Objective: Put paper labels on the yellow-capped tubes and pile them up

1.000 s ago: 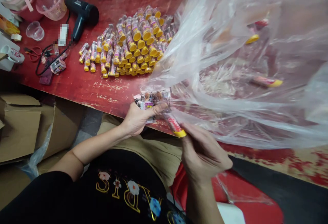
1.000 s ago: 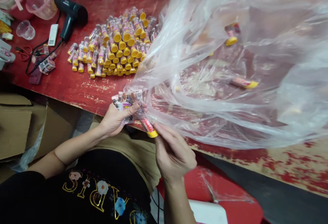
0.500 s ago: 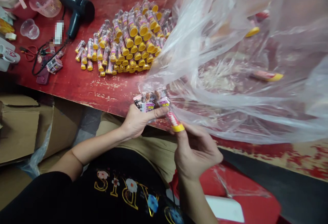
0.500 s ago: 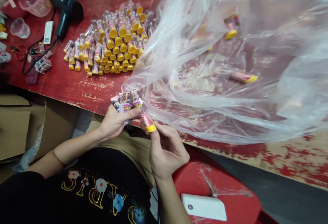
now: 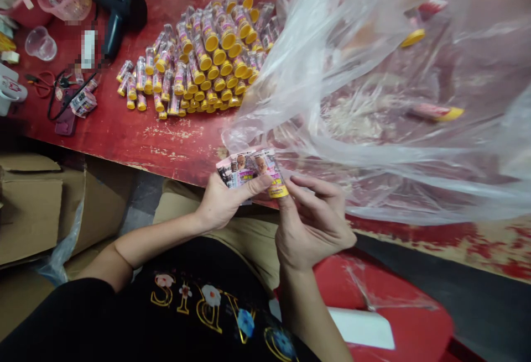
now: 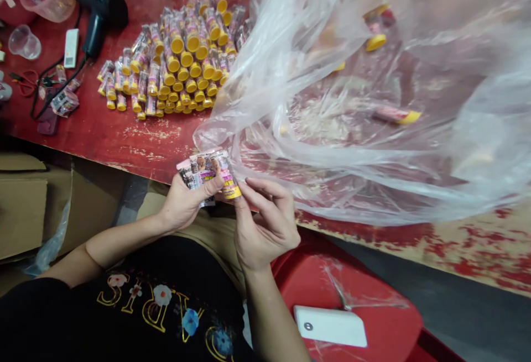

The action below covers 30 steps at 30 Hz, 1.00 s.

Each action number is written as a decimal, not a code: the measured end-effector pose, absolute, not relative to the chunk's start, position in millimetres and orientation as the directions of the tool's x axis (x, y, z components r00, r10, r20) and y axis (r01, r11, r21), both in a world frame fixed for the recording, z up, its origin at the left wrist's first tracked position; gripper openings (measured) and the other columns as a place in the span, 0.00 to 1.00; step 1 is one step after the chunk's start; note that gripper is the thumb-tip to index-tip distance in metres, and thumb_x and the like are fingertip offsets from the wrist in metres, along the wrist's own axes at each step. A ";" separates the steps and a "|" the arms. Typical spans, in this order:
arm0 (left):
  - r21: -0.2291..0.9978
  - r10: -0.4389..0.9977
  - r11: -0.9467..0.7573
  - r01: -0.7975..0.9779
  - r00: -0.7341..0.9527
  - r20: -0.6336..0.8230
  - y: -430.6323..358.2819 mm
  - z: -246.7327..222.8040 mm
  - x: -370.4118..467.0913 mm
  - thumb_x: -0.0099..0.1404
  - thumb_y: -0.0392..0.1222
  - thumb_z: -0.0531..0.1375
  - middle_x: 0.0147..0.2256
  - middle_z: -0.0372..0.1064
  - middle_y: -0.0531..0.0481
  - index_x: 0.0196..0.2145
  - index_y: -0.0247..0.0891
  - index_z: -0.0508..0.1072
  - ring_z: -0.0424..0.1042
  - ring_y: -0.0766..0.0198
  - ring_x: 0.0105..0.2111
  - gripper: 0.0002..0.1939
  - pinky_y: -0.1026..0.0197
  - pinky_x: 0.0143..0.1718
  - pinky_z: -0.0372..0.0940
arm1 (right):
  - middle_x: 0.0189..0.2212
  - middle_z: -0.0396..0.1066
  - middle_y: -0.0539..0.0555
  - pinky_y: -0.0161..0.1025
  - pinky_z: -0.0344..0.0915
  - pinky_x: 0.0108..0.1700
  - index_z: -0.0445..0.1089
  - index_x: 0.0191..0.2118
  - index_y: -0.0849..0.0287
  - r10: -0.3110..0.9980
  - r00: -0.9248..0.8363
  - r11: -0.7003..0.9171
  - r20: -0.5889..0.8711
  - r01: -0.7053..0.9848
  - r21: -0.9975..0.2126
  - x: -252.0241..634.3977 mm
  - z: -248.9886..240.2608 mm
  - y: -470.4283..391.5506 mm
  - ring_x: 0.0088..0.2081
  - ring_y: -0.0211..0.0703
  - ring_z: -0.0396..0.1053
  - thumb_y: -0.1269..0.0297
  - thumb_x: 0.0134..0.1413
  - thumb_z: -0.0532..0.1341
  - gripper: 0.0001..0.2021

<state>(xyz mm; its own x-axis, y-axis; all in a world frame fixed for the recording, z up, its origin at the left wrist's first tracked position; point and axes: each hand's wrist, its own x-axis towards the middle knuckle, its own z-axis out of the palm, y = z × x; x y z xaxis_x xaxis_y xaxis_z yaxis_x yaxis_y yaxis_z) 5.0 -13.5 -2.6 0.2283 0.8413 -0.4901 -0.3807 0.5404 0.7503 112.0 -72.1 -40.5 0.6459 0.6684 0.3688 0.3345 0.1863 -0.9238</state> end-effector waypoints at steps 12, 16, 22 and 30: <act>0.762 0.850 0.527 -0.378 0.244 -0.467 -12.6 0.7 1.7 0.48 0.50 0.82 0.48 0.83 0.46 0.53 0.40 0.81 0.81 0.59 0.39 0.36 0.60 0.37 0.77 | 0.38 0.79 0.52 0.44 0.76 0.43 0.86 0.41 0.52 0.621 0.682 0.192 0.386 0.344 -0.919 107.7 -47.0 -63.4 0.41 0.43 0.78 0.67 0.54 0.76 0.08; 0.755 0.846 0.533 -0.382 0.217 -0.487 -11.9 -1.6 1.5 0.45 0.49 0.83 0.48 0.83 0.47 0.55 0.41 0.80 0.81 0.59 0.40 0.40 0.59 0.40 0.78 | 0.38 0.79 0.52 0.45 0.77 0.44 0.85 0.40 0.53 0.609 0.694 0.183 0.385 0.349 -0.919 105.8 -48.8 -60.9 0.40 0.43 0.78 0.66 0.54 0.77 0.07; 0.754 0.844 0.536 -0.380 0.212 -0.493 -10.6 -8.5 0.1 0.46 0.53 0.82 0.42 0.83 0.48 0.48 0.38 0.81 0.78 0.64 0.33 0.34 0.61 0.36 0.76 | 0.38 0.79 0.54 0.48 0.79 0.47 0.85 0.39 0.56 0.636 0.695 0.125 0.336 0.337 -0.933 101.2 -47.9 -59.1 0.41 0.45 0.79 0.62 0.56 0.76 0.07; 0.743 0.846 0.526 -0.413 0.161 -0.509 -12.1 -20.4 -4.3 0.44 0.52 0.82 0.33 0.79 0.53 0.42 0.35 0.80 0.74 0.68 0.27 0.31 0.62 0.32 0.73 | 0.38 0.78 0.54 0.47 0.78 0.48 0.85 0.38 0.56 0.634 0.703 0.158 0.321 0.289 -0.944 94.6 -53.4 -53.2 0.40 0.44 0.78 0.66 0.53 0.77 0.07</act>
